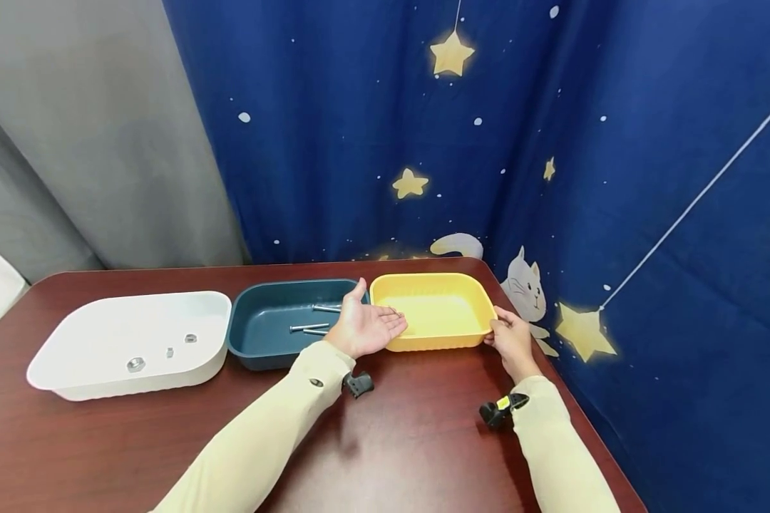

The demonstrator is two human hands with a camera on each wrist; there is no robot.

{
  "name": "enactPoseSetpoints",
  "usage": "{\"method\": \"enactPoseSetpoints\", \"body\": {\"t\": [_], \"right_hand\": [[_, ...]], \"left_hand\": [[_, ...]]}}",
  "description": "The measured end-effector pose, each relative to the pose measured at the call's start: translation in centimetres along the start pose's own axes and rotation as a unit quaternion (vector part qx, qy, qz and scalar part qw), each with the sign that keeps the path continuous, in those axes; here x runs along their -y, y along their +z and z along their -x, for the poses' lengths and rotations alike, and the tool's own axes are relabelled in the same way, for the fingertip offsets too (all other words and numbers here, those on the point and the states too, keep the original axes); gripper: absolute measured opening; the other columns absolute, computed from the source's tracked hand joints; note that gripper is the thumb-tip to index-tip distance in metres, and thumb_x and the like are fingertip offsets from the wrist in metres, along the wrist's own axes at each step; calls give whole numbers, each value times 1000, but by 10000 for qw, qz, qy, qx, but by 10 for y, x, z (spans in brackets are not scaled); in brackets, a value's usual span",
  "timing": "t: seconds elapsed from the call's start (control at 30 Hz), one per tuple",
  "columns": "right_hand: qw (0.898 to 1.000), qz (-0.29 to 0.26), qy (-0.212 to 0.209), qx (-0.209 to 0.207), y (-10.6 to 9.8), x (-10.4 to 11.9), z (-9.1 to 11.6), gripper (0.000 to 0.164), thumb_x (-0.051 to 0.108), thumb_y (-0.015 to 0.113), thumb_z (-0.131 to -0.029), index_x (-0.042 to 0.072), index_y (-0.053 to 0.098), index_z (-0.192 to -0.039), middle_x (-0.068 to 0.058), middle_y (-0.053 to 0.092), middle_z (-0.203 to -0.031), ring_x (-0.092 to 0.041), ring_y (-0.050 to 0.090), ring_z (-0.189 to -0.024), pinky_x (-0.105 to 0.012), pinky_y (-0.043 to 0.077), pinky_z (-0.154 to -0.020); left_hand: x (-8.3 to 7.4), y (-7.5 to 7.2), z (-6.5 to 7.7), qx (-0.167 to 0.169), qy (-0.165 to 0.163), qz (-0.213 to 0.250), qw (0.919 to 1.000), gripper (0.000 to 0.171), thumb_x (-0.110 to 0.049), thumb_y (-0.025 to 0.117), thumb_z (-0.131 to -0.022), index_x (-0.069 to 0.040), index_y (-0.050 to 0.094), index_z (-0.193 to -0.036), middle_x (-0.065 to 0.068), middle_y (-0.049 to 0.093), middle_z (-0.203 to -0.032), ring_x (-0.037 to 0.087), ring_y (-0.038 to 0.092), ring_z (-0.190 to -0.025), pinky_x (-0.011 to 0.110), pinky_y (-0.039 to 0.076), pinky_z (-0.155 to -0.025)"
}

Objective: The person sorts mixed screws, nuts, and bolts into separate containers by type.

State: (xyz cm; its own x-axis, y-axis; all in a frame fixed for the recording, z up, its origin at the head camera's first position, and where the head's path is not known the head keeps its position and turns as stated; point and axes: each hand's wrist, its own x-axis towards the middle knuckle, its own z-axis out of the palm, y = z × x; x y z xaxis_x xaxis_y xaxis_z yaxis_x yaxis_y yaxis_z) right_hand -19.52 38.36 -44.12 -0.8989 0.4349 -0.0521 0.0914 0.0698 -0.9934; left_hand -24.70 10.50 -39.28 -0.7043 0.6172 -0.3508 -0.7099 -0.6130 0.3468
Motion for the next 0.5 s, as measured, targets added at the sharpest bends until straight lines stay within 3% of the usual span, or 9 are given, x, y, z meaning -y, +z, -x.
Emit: {"method": "enactPoseSetpoints", "body": {"t": [0.2, 0.5], "right_hand": [[10000, -52, 43, -14, 1, 0, -2, 49, 2, 42, -99, -4, 34, -147, -15, 48, -104, -8, 54, -61, -20, 53, -62], [9999, 34, 97, 18, 1, 0, 0, 48, 4, 42, -101, -2, 33, -148, -18, 45, -112, -9, 54, -63, -20, 52, -63]], "left_hand": [[2, 2, -3, -109, 38, 23, 9999, 106, -67, 38, -92, 11, -7, -148, 23, -5, -159, 37, 0, -146, 44, 10, -117], [3, 2, -3, -125, -3, -50, 9999, 106, -68, 38, -92, 11, -6, -149, 24, -4, -159, 37, 1, -146, 44, 12, -117]]}}
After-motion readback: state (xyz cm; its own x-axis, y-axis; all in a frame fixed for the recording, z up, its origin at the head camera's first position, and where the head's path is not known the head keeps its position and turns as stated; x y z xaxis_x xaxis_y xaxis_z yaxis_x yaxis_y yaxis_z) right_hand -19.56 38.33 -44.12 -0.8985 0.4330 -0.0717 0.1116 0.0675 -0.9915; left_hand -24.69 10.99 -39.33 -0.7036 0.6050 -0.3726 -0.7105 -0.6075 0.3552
